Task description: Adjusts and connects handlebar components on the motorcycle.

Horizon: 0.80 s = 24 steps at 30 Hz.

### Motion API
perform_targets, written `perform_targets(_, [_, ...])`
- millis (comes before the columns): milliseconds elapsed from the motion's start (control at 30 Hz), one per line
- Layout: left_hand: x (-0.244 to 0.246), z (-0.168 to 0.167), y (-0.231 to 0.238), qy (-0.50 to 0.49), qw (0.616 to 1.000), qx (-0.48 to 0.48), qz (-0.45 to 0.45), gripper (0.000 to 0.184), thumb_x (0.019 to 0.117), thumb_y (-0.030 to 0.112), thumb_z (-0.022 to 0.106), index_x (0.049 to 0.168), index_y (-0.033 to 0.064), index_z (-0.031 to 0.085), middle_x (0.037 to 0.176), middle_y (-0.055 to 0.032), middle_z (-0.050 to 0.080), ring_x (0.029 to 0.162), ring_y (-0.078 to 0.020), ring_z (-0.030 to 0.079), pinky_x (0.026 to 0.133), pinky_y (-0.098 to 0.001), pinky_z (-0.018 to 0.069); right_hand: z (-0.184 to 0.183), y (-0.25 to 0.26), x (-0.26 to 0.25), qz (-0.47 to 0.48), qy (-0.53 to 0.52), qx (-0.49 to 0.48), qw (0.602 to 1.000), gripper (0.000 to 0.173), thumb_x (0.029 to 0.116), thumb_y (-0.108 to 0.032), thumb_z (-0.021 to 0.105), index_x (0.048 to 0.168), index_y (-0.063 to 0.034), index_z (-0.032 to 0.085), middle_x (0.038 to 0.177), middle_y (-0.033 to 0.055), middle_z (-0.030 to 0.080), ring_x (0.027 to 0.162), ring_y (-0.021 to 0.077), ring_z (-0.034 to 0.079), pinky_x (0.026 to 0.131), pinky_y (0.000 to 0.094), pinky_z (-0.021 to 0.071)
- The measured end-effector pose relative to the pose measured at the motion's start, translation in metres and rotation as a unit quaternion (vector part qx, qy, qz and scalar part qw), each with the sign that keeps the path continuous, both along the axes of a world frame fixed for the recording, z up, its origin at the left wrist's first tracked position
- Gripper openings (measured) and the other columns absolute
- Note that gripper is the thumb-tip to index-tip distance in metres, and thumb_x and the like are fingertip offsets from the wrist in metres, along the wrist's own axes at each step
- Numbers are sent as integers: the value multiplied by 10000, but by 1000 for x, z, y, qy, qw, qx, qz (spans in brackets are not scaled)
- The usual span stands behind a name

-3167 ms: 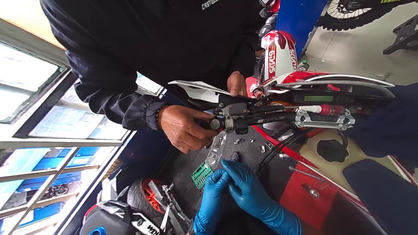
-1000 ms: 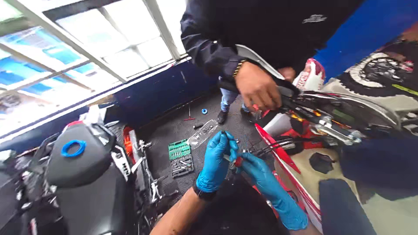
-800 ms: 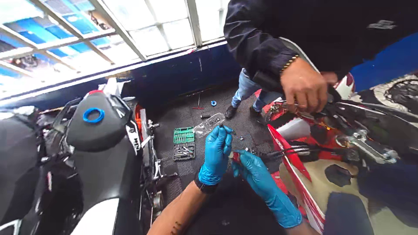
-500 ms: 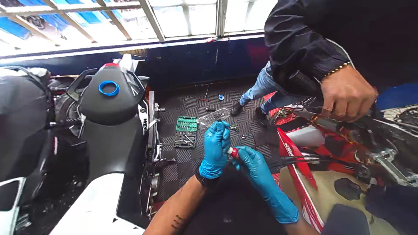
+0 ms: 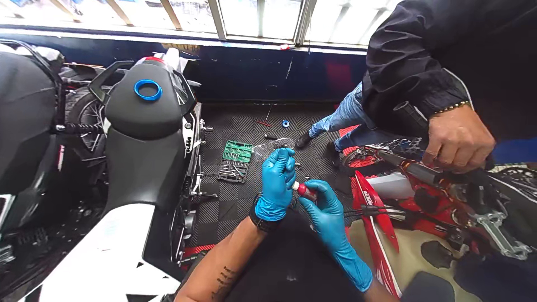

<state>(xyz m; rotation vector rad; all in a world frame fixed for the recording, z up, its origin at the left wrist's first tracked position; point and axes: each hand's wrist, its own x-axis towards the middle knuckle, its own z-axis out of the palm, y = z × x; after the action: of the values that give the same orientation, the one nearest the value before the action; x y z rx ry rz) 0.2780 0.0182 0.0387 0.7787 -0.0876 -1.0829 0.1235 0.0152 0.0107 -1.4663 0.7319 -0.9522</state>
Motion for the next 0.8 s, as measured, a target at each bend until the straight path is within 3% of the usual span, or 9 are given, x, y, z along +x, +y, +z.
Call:
perform_targets(133, [5, 2, 1, 0, 1000, 2, 12, 294, 1116, 160, 364, 1025, 26, 608, 577, 61, 433, 375, 6, 324, 335, -135, 296, 5, -6, -5, 65, 18, 120, 990, 488, 983, -298, 678, 1319, 40, 570, 1135, 153, 704, 957, 230, 722, 839, 362, 633])
perform_targets(167, [6, 1, 2, -2, 1000, -1, 13, 299, 1116, 160, 364, 1021, 25, 613, 577, 62, 425, 378, 5, 318, 338, -137, 289, 6, -8, -6, 86, 20, 170, 981, 505, 1055, -398, 545, 1298, 43, 593, 1062, 167, 726, 871, 235, 734, 774, 371, 640])
perform_targets(233, [6, 1, 3, -7, 1000, -7, 14, 295, 1115, 156, 366, 1022, 24, 613, 576, 61, 426, 375, 7, 315, 336, -134, 290, 10, -8, -3, 89, 9, 238, 967, 433, 1106, -317, 432, 1152, 43, 668, 912, 163, 737, 745, 207, 720, 687, 343, 623])
perform_targets(300, [6, 1, 4, -9, 1000, -5, 19, 288, 1114, 152, 371, 1028, 20, 612, 578, 59, 434, 375, 5, 321, 337, -134, 296, 11, -5, -1, 61, -12, 210, 976, 228, 1027, -74, 567, 1175, 61, 677, 984, 162, 726, 815, 197, 711, 756, 329, 619])
perform_targets(433, [5, 5, 3, -14, 1000, 4, 20, 290, 1116, 156, 364, 1030, 23, 606, 584, 58, 438, 375, 3, 323, 337, -134, 299, 6, -2, -1, 27, -57, 95, 993, 403, 811, 107, 740, 1195, 23, 652, 1155, 146, 691, 1016, 204, 689, 899, 322, 595])
perform_targets(533, [5, 8, 2, -16, 1000, -2, 19, 297, 1116, 153, 356, 1027, 22, 607, 582, 57, 436, 373, 3, 318, 335, -137, 298, 9, -7, -6, 71, -37, 151, 985, 422, 963, -150, 685, 1315, 37, 547, 1227, 188, 658, 1032, 256, 691, 885, 367, 604])
perform_targets(600, [3, 9, 1, -16, 1000, 0, 17, 300, 1116, 148, 356, 1020, 17, 608, 581, 56, 429, 376, 3, 313, 337, -137, 290, 12, -10, -8, 104, -8, 224, 969, 501, 1083, -391, 473, 1328, 37, 555, 1116, 183, 704, 898, 240, 726, 786, 369, 628])
perform_targets(700, [1, 8, 0, -20, 1000, -4, 10, 296, 1117, 152, 357, 1032, 20, 608, 584, 58, 433, 379, 7, 318, 340, -135, 296, 17, -9, -5, 92, -40, 276, 956, 318, 1081, -177, 489, 1208, 64, 653, 977, 182, 731, 794, 208, 722, 727, 338, 621])
perform_targets(800, [5, 9, -2, -23, 1000, -3, 19, 292, 1116, 158, 360, 1032, 30, 609, 591, 63, 453, 381, 7, 328, 344, -133, 306, 12, -5, -6, 40, -48, 130, 990, 324, 903, 76, 664, 1226, 54, 643, 1141, 145, 700, 990, 187, 698, 889, 313, 600])
